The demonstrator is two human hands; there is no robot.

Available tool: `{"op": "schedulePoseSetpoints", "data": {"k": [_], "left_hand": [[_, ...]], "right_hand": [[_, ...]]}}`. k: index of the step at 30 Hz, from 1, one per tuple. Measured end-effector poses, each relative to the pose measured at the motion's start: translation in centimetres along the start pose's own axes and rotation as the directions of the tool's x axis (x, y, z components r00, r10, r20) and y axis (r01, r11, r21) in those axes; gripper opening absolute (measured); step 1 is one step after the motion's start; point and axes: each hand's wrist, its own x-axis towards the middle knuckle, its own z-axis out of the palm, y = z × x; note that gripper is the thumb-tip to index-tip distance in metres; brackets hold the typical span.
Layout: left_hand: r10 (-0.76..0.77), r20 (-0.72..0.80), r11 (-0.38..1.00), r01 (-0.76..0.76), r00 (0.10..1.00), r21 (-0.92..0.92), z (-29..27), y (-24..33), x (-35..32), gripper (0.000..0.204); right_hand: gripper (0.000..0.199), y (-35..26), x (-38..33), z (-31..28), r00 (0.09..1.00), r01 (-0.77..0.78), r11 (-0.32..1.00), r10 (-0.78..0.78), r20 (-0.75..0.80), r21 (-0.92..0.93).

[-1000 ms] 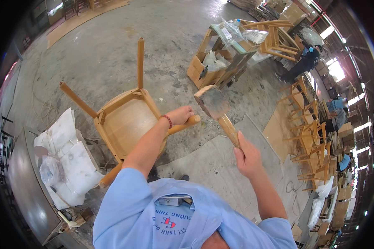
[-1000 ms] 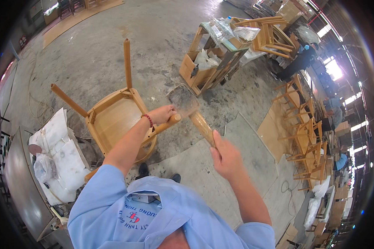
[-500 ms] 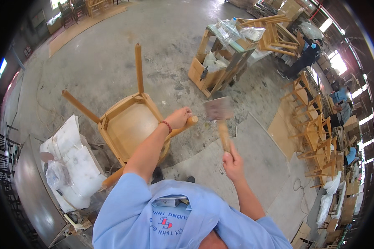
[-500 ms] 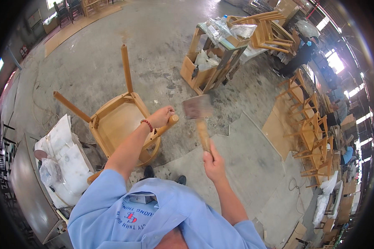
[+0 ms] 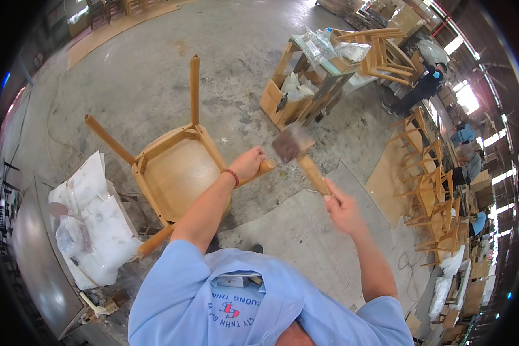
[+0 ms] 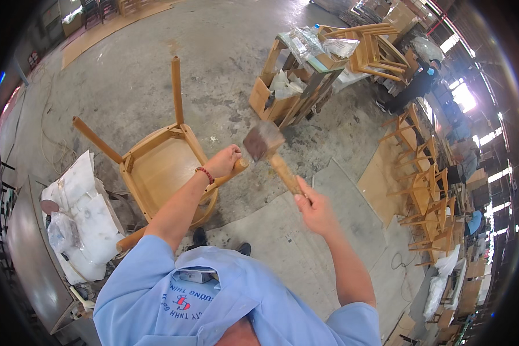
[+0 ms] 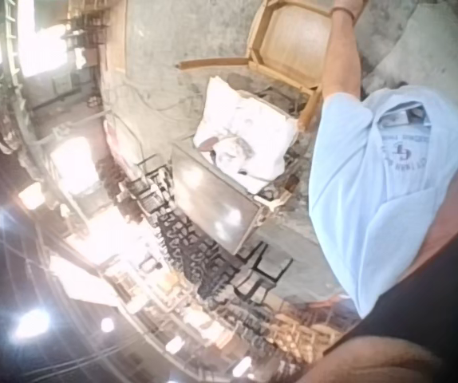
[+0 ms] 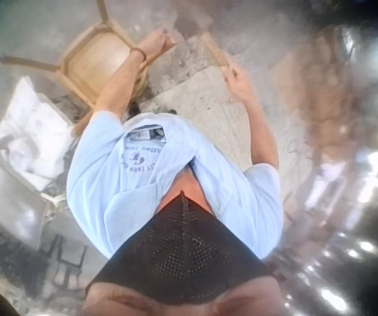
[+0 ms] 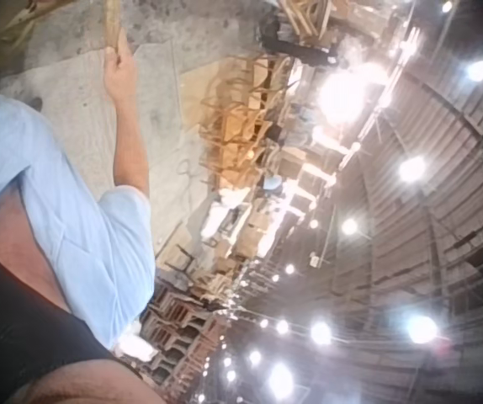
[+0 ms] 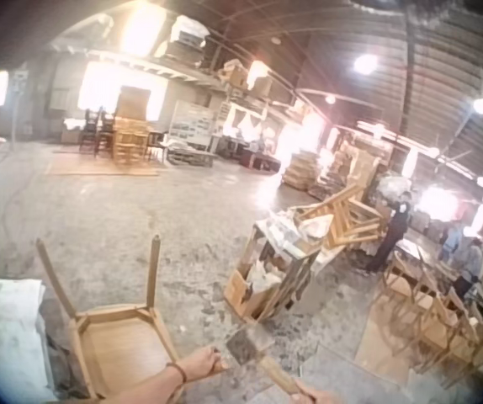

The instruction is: The person walks through a warehouse and approaches a wooden chair. Using a mallet, they tap the chair legs to secure the frame. They lift and inspect the chair, then place it among other chairs. The person repeats the process with another chair, tapping and inspecting before stacking it.

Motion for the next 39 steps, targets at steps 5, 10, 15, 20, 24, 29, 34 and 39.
{"op": "schedulePoseSetpoints", "data": {"k": [5, 10, 15, 20, 24, 29, 34, 39], "left_hand": [[0.158, 0.117, 0.985, -0.165, 0.980, 0.056, 0.1, 0.7, -0.7, 0.024], [-0.011, -0.030, 0.998, 0.009, 1.000, -0.063, 0.1, 0.1, -0.5, 0.024], [0.379, -0.012, 0.864, -0.349, 0.925, 0.362, 1.1, -2.2, -0.4, 0.024], [-0.016, 0.067, 0.873, 0.047, 0.998, -0.486, -0.8, 1.4, -1.6, 0.018], [0.043, 0.180, 0.724, 0.094, 0.983, -0.683, -1.6, 3.6, -3.0, 0.013], [0.039, 0.213, 0.737, 0.116, 0.976, -0.666, -1.4, 4.6, -3.3, 0.017], [0.036, 0.242, 0.758, 0.132, 0.970, -0.639, -1.5, 4.2, -3.0, 0.019], [0.074, 0.249, 0.776, 0.101, 0.966, -0.622, -1.2, 4.3, -2.9, 0.019]], "right_hand": [[0.049, -4.9, 0.8, -1.8, 0.983, 0.178, 0.891, -0.141, 0.118, -0.417], [0.046, -9.6, 1.4, -3.4, 0.984, 0.179, 0.941, -0.164, 0.075, -0.287], [0.049, -6.5, 1.7, -2.9, 0.974, 0.193, 0.834, -0.097, 0.206, -0.517], [0.048, -2.3, -1.6, -3.0, 1.000, -0.022, 0.997, 0.023, -0.003, 0.072], [0.045, -0.6, -3.8, -0.1, 0.981, -0.172, 0.898, 0.195, -0.017, 0.405], [0.046, 2.2, -6.2, 3.5, 0.964, -0.205, 0.788, 0.266, -0.020, 0.580], [0.048, 3.1, -7.1, 4.8, 0.960, -0.200, 0.709, 0.280, -0.010, 0.677], [0.048, 3.0, -7.2, 4.8, 0.956, -0.223, 0.755, 0.293, -0.013, 0.616]]}}
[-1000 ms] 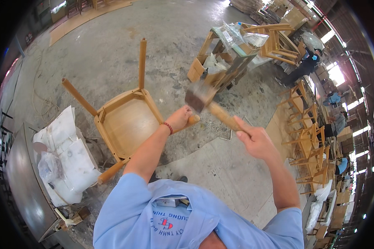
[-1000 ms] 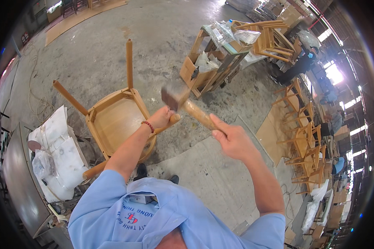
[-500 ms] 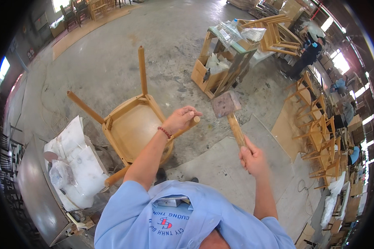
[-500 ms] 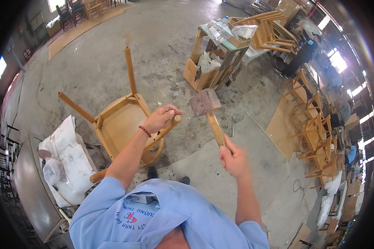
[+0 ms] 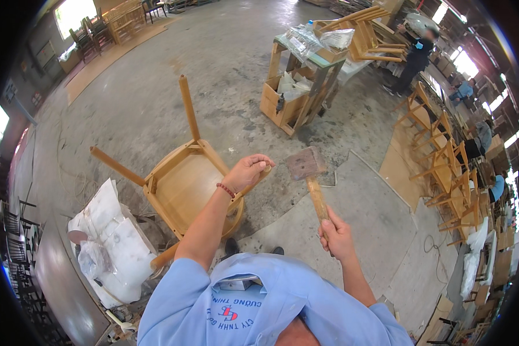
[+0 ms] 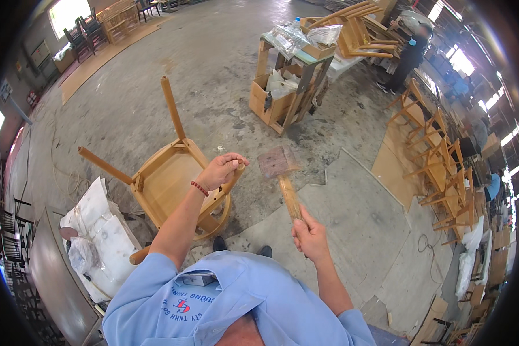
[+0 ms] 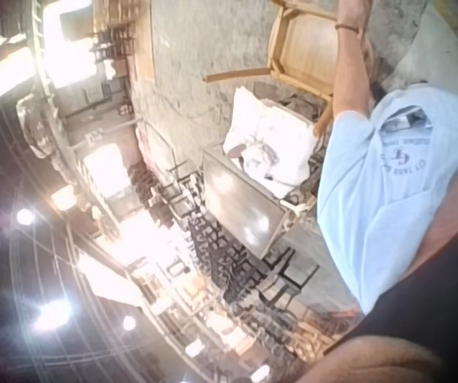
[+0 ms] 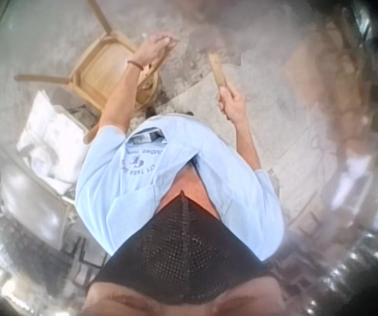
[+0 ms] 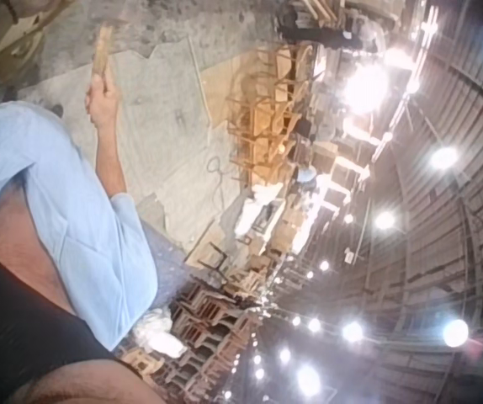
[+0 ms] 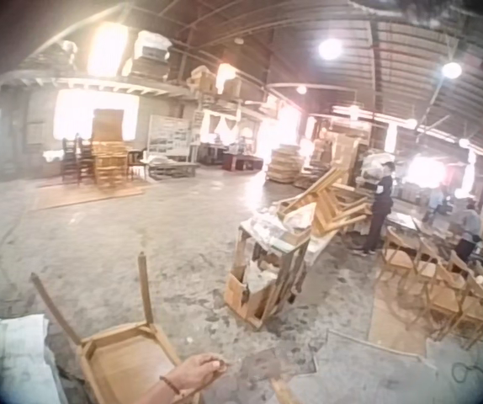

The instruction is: The person walks through a warehouse and approaches a wooden chair. Using a mallet, they tap the chair legs to secure the frame. They lift and inspect the chair, then place it among other chairs. The person repeats the process with another chair, tapping and inspecting before stacking it.

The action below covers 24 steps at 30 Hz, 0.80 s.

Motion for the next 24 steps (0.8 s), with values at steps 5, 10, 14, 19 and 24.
{"op": "schedulePoseSetpoints", "data": {"k": [5, 10, 14, 19, 24], "left_hand": [[0.053, 0.008, 0.998, -0.053, 0.999, -0.031, -0.2, -0.6, 0.1, 0.024], [0.003, 0.002, 1.000, -0.003, 1.000, 0.003, -0.4, -0.4, -0.1, 0.019], [-0.042, -0.010, 0.999, 0.042, 0.999, -0.024, 0.6, 0.9, -0.5, 0.016], [-0.053, 0.010, 0.998, 0.053, 0.999, -0.016, 0.2, 1.0, -0.6, 0.016], [-0.059, -0.022, 0.994, 0.061, 0.998, 0.088, 0.3, 0.9, -0.1, 0.015]], "right_hand": [[0.049, -1.7, 0.2, 1.4, 0.999, 0.011, 0.995, -0.007, 0.042, -0.098], [0.049, -2.4, 0.5, 1.7, 0.996, 0.090, 0.961, -0.089, 0.018, -0.261], [0.050, -2.9, 0.6, 1.4, 0.983, 0.166, 0.900, -0.183, -0.005, -0.404], [0.051, -3.5, 0.5, 1.8, 0.981, 0.164, 0.864, -0.195, -0.016, -0.476], [0.050, -3.4, 0.4, 2.2, 0.903, 0.354, 0.673, -0.426, 0.051, -0.650]]}}
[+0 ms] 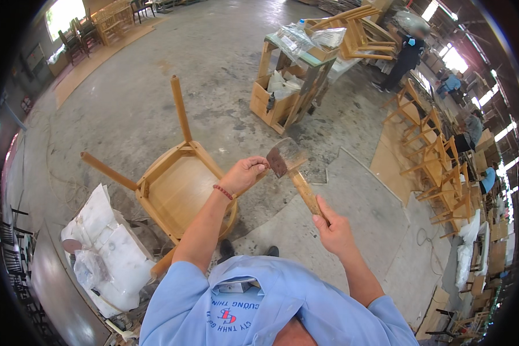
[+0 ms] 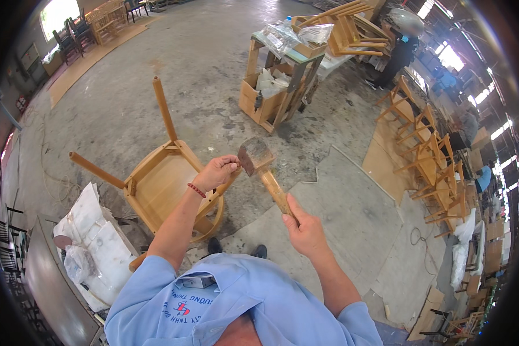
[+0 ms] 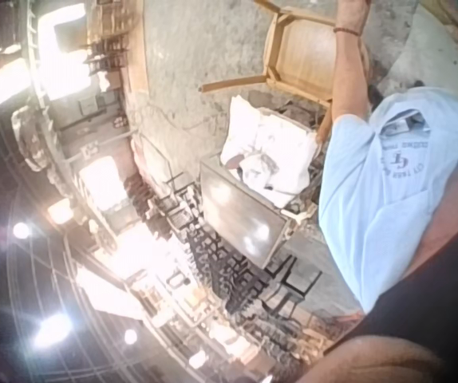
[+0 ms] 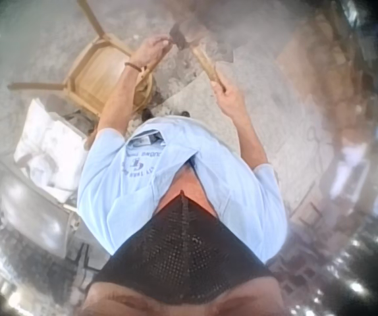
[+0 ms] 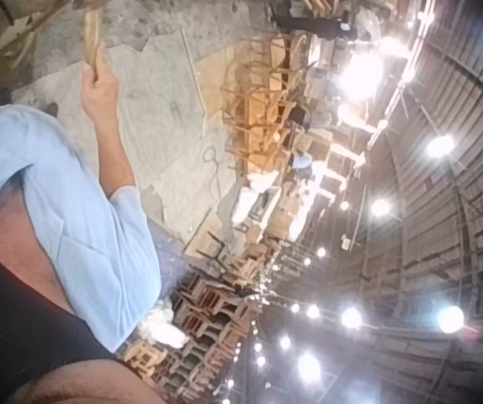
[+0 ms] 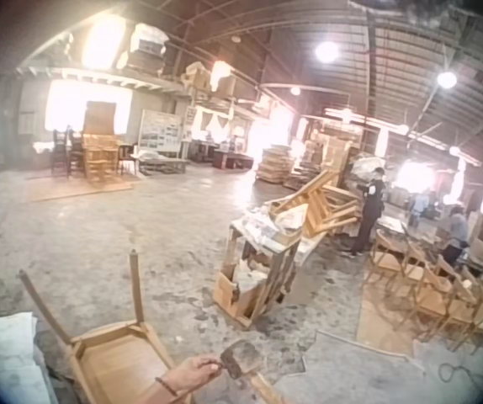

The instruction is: The person walks through a warehouse and approaches a wooden chair. Using a mallet, they tap the chair legs to secure the frame. They lift and inspect the chair, then place it among other chairs. The person repeats the process with another chair, tapping and inspecting before stacking it.

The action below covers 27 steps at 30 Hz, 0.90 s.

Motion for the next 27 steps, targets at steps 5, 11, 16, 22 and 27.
{"op": "schedulePoseSetpoints", "data": {"k": [5, 11, 16, 22, 27], "left_hand": [[0.011, -0.008, 1.000, -0.011, 1.000, 0.026, -0.2, -0.2, -0.1, 0.016], [0.000, -0.023, 0.986, 0.004, 1.000, 0.165, -0.3, -0.5, 0.2, 0.023], [0.156, -0.100, 0.977, -0.139, 0.983, 0.159, -0.6, -2.2, -0.7, 0.036], [0.070, -0.107, 0.882, -0.012, 0.992, 0.471, -0.2, -2.7, -0.6, 0.043], [0.207, -0.108, 0.780, -0.097, 0.972, 0.619, -0.9, -4.0, -0.4, 0.043]], "right_hand": [[0.048, -2.0, 0.5, -0.9, 0.984, -0.155, 0.988, 0.155, 0.089, -0.001], [0.048, -0.4, 0.0, -0.2, 0.993, -0.104, 0.994, 0.105, 0.057, -0.014], [0.053, -1.7, -0.2, -1.7, 0.985, -0.005, 0.934, 0.066, -0.159, 0.358], [0.056, -0.4, -2.9, 1.5, 0.858, 0.351, 0.786, -0.052, -0.511, 0.509], [0.057, 0.3, -1.9, 2.2, 0.982, -0.021, 0.996, 0.003, -0.191, -0.090]]}}
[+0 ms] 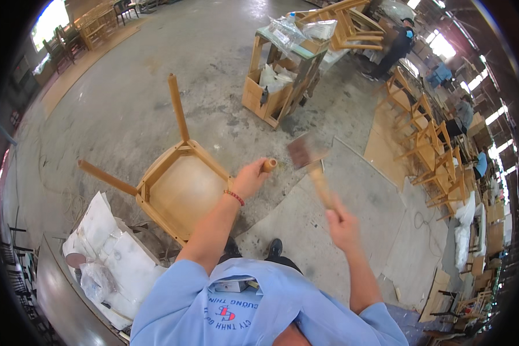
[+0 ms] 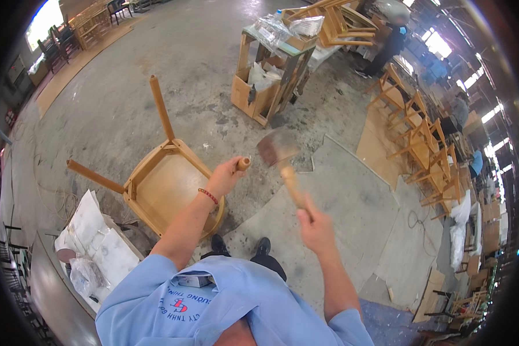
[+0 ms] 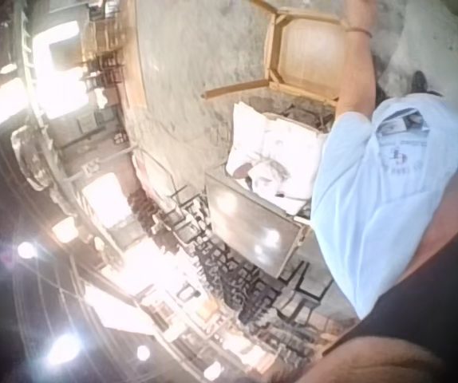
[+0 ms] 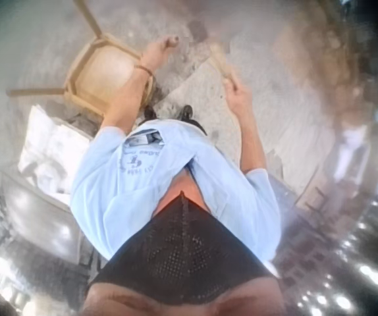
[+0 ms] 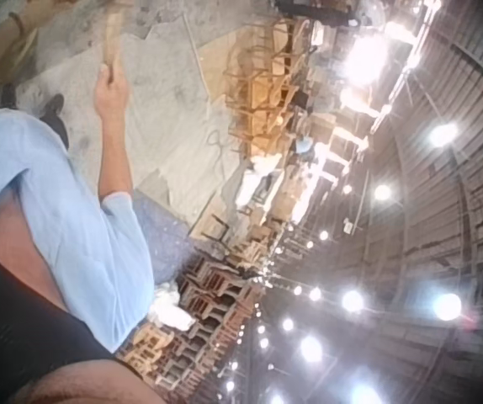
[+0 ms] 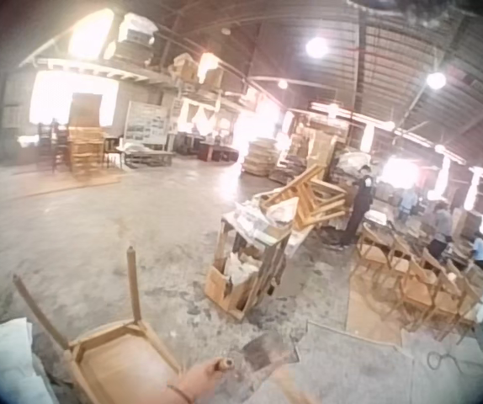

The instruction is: The person walks through a warehouse and approaches a wooden chair. Using a mallet, they tap the chair legs to secure the frame. They lift and inspect the chair, then place it among other chairs. The person repeats the process with another chair, tapping and inspecting before stacking it.

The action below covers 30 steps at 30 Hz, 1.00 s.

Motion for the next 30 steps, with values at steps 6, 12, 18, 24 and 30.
{"op": "schedulePoseSetpoints", "data": {"k": [6, 12, 18, 24, 30], "left_hand": [[-0.014, 0.018, 0.989, 0.017, 1.000, -0.144, 0.5, -0.1, -0.6, 0.045], [-0.004, -0.470, 0.999, -0.016, 0.883, -0.038, 1.5, -1.2, -2.2, 0.039], [-0.625, 0.221, 0.240, 0.454, 0.749, -0.858, 4.1, -1.8, -12.1, 0.023], [-0.166, 0.261, 0.822, 0.280, 0.951, -0.496, 7.2, 4.1, -27.5, 0.021], [0.174, 0.420, 0.977, -0.210, 0.891, 0.041, 5.0, 12.2, -35.4, 0.027]], "right_hand": [[0.049, -6.2, -1.8, -1.6, 0.910, -0.037, 0.903, 0.207, -0.358, 0.428], [0.046, -3.9, -3.2, 1.7, 0.994, -0.111, 0.985, 0.112, -0.004, 0.135], [0.019, -4.4, -13.7, 0.6, 0.939, -0.305, 0.815, 0.344, 0.012, 0.493], [0.016, -6.4, -22.2, 2.5, 0.888, -0.450, 0.624, 0.390, 0.244, 0.640], [0.019, -10.4, -26.8, 1.8, 0.846, -0.521, 0.379, 0.350, 0.402, 0.765]]}}
